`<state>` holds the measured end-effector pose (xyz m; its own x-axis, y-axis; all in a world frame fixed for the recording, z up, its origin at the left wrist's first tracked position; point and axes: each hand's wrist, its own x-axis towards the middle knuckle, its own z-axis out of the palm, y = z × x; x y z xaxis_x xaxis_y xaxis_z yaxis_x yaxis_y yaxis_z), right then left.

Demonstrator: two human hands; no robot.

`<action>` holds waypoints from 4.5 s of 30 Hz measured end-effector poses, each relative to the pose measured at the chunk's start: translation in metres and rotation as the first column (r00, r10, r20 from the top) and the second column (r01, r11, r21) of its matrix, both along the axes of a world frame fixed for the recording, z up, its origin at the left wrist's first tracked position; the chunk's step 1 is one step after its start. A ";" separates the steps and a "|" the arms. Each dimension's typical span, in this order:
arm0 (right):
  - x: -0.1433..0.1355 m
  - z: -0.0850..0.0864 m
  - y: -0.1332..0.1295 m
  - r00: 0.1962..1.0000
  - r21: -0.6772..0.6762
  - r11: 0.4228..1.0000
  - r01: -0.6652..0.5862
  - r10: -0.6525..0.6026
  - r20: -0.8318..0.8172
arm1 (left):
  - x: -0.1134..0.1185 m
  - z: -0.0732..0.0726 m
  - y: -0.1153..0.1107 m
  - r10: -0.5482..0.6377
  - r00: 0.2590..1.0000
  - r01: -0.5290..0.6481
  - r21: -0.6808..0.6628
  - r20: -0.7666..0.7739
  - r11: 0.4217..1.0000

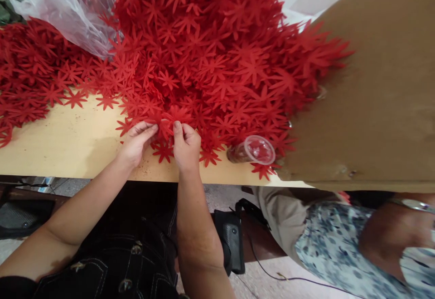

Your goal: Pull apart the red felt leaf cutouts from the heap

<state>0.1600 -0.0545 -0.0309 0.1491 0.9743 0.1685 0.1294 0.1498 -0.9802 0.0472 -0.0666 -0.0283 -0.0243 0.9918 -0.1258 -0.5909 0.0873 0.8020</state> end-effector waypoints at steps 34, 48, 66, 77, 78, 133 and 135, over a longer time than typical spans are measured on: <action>0.003 0.004 0.003 0.994 -0.034 0.995 -0.090 0.088 -0.065 | 0.002 0.001 -0.002 0.005 0.983 0.030 0.183 -0.183 0.983; 0.015 0.009 0.010 0.976 0.192 0.974 0.120 -0.151 0.158 | 0.001 0.001 0.000 0.166 0.933 -0.132 0.127 -0.318 0.983; -0.006 0.009 0.006 0.995 0.137 0.989 -0.053 0.040 0.095 | 0.003 -0.002 -0.002 0.080 0.890 -0.008 0.159 -0.449 0.987; -0.011 0.015 0.005 0.988 0.127 0.988 0.083 -0.098 0.123 | 0.007 -0.002 0.000 0.061 0.931 0.003 0.177 -0.359 0.984; -0.012 0.013 0.006 0.990 0.159 0.985 0.067 -0.086 0.114 | 0.008 -0.002 0.000 0.062 0.932 0.001 0.173 -0.358 0.985; 0.001 0.008 0.012 0.984 0.042 0.987 -0.152 0.148 0.103 | 0.005 -0.009 0.005 0.107 0.915 -0.049 0.156 -0.388 0.986; 0.000 0.005 0.013 0.994 0.054 0.996 -0.078 0.073 0.086 | 0.006 -0.008 0.004 0.104 0.916 -0.055 0.135 -0.387 0.989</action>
